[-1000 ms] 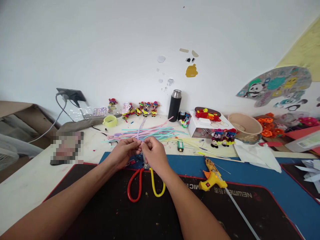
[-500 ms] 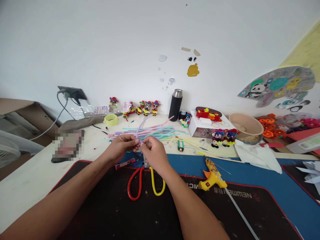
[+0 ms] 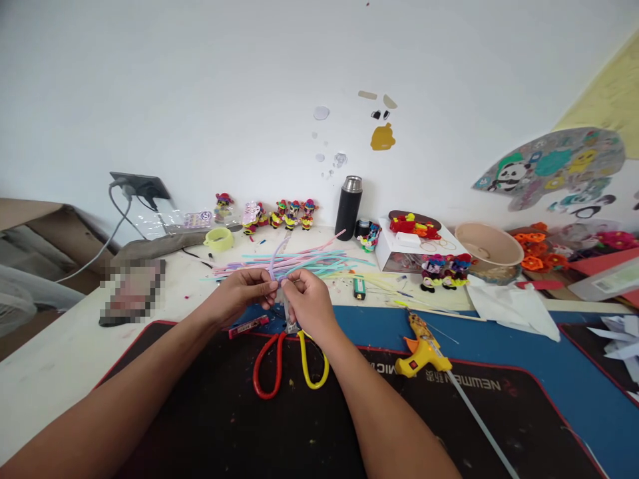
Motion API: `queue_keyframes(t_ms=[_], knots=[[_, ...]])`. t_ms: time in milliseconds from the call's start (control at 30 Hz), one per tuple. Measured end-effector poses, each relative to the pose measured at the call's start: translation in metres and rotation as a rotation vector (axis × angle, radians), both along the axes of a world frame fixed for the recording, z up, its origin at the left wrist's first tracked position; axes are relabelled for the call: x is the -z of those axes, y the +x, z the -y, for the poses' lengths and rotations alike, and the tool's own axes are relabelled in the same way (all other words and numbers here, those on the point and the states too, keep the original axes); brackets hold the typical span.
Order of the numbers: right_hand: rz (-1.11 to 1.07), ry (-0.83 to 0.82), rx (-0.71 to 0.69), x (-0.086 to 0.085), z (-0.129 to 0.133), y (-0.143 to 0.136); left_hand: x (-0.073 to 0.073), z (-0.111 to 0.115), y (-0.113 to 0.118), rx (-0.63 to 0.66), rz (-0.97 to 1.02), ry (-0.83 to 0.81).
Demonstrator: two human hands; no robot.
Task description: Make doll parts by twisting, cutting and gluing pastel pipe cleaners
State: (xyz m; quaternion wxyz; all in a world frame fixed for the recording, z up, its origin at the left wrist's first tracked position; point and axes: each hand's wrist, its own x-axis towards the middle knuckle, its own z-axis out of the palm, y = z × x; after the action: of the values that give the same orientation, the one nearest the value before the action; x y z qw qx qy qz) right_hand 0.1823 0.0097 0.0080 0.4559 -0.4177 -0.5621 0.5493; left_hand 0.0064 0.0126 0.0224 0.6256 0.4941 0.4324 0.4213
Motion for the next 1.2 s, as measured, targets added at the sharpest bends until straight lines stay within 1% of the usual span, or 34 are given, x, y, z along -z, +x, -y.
queue_keyframes(t_ms=[133, 300, 433, 567, 633, 733, 867, 1000, 1067, 1200], knots=[[-0.011, -0.002, 0.0, 0.0, 0.0, 0.0, 0.001, 0.002, 0.003, 0.004, 0.013, -0.019], [-0.015, -0.003, -0.017, -0.001, 0.0, 0.0, -0.001, 0.001, 0.002, -0.04, -0.005, 0.026], [-0.016, -0.01, -0.038, 0.0, -0.001, 0.0, -0.005, 0.0, 0.0, -0.066, -0.122, 0.128], [0.047, -0.02, -0.054, 0.003, 0.0, 0.0, -0.008, -0.002, -0.007, -0.084, -0.243, 0.198], [0.105, -0.018, -0.075, 0.004, 0.001, -0.001, -0.01, -0.003, -0.011, -0.06, -0.278, 0.213], [0.167, -0.008, -0.1, 0.007, 0.003, -0.002, -0.013, -0.005, -0.018, 0.03, -0.332, 0.209], [0.174, -0.008, -0.091, 0.007, 0.003, -0.002, -0.016, -0.006, -0.024, 0.089, -0.344, 0.143], [0.159, -0.009, -0.081, 0.009, 0.002, -0.003, -0.015, -0.007, -0.025, 0.199, -0.356, 0.09], [0.148, -0.019, -0.087, 0.01, 0.002, -0.003, -0.013, -0.007, -0.025, 0.211, -0.374, 0.088], [0.149, -0.015, -0.079, 0.008, 0.002, -0.002, -0.011, -0.008, -0.025, 0.178, -0.381, 0.105]])
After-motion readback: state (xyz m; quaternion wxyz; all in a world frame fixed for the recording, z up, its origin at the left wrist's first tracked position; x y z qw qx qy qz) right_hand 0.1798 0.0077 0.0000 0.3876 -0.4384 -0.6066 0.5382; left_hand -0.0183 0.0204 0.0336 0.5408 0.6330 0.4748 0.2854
